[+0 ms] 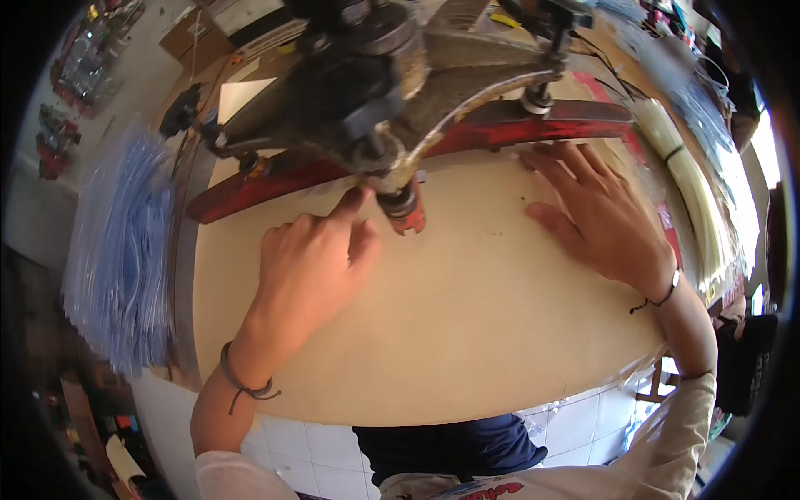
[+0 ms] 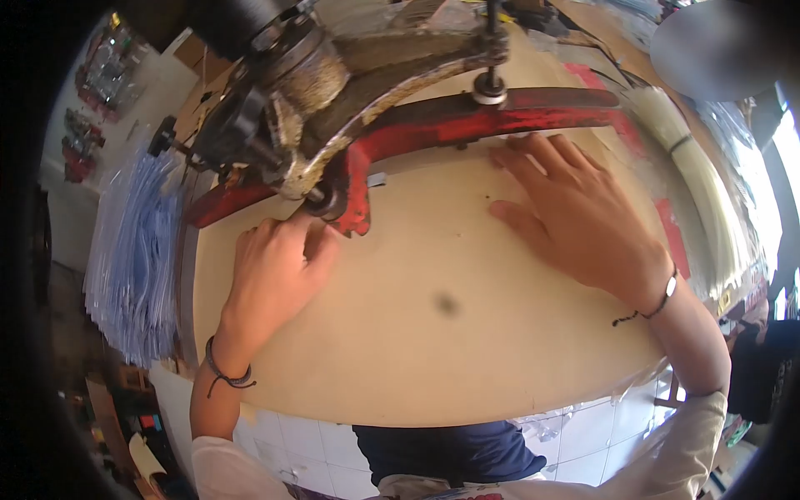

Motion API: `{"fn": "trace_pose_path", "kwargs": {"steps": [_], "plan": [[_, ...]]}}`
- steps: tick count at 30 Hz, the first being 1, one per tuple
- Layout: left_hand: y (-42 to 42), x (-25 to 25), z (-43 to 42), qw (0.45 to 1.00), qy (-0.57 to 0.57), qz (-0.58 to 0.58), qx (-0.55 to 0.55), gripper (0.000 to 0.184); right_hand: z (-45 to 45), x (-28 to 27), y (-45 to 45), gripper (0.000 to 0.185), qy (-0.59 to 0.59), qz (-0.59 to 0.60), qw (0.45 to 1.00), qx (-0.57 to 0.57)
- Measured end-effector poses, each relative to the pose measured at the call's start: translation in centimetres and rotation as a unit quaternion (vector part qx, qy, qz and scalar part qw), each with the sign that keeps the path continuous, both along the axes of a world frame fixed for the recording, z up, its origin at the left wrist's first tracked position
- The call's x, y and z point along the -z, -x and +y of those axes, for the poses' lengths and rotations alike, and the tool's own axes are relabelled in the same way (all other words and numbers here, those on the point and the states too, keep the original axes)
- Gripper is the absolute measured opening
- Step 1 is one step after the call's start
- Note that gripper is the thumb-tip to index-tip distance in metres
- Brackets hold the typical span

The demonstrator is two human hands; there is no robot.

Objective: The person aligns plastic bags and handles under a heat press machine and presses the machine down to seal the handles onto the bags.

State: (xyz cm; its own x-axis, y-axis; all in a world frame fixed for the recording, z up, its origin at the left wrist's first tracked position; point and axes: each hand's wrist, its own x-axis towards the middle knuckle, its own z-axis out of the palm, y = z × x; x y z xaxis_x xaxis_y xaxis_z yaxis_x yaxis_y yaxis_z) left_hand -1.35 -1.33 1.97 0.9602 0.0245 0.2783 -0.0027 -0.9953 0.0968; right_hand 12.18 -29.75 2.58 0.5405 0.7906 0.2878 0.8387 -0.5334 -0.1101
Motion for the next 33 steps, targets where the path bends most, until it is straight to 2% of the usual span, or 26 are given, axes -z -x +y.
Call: {"fn": "trace_pose_path", "kwargs": {"steps": [4, 9, 22, 33], "plan": [[0.5, 0.4, 0.4, 0.999, -0.047, -0.012, -0.021, 0.039, 0.3, 0.0, 0.1, 0.047, 0.008, 0.007, 1.000, 0.009], [1.0, -0.3, 0.7, 0.996, -0.018, 0.025, -0.085, 0.040, 0.8, -0.5, 0.4, 0.046, 0.031, 0.013, 0.999, 0.014], [2.1, 0.3, 2.0, 0.997, -0.013, 0.031, -0.067, 0.043, 1.2, -0.5, 0.5, 0.046, 0.036, 0.002, 0.999, 0.006], [2.0, -0.1, 1.6, 0.995, -0.030, 0.055, -0.084, 0.046, 1.3, -1.4, 0.9, 0.051, 0.071, 0.058, 0.995, 0.032]]}}
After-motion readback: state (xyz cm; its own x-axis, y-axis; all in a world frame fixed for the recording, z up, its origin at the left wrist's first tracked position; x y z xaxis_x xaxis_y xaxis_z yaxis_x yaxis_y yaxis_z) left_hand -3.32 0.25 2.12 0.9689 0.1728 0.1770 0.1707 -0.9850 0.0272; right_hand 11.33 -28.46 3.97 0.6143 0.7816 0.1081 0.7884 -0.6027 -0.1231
